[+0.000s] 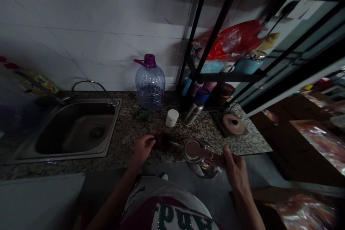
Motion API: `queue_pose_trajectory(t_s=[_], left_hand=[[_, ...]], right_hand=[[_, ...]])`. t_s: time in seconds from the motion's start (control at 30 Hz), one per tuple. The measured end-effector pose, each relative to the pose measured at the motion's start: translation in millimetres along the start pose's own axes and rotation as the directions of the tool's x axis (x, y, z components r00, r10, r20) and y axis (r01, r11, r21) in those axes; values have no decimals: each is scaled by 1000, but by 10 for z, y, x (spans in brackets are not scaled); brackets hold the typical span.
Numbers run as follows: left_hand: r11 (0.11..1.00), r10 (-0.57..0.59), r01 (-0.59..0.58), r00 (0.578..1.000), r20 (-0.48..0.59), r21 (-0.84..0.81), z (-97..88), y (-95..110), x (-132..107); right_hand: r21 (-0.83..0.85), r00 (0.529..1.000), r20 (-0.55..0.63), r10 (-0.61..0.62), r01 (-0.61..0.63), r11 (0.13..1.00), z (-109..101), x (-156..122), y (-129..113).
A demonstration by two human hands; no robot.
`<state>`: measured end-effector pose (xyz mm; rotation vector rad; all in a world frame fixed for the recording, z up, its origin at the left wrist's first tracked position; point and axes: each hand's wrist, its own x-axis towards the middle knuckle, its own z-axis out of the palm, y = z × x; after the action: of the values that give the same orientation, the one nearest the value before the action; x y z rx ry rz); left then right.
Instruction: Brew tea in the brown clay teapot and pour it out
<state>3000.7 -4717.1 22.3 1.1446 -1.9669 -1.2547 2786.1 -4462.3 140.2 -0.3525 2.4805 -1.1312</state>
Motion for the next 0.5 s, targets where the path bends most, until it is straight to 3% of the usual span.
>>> queue_pose_trajectory(t_s=[0.23, 0.5], left_hand=[[1000, -10, 10, 1000, -2, -16, 2, -26, 5], [1000, -14, 14, 1000, -1, -17, -13, 15, -19]], right_hand=[[19, 998, 8, -57, 57, 998, 16, 28, 59], [-24, 1000, -5, -17, 16, 1000, 22, 12, -26]])
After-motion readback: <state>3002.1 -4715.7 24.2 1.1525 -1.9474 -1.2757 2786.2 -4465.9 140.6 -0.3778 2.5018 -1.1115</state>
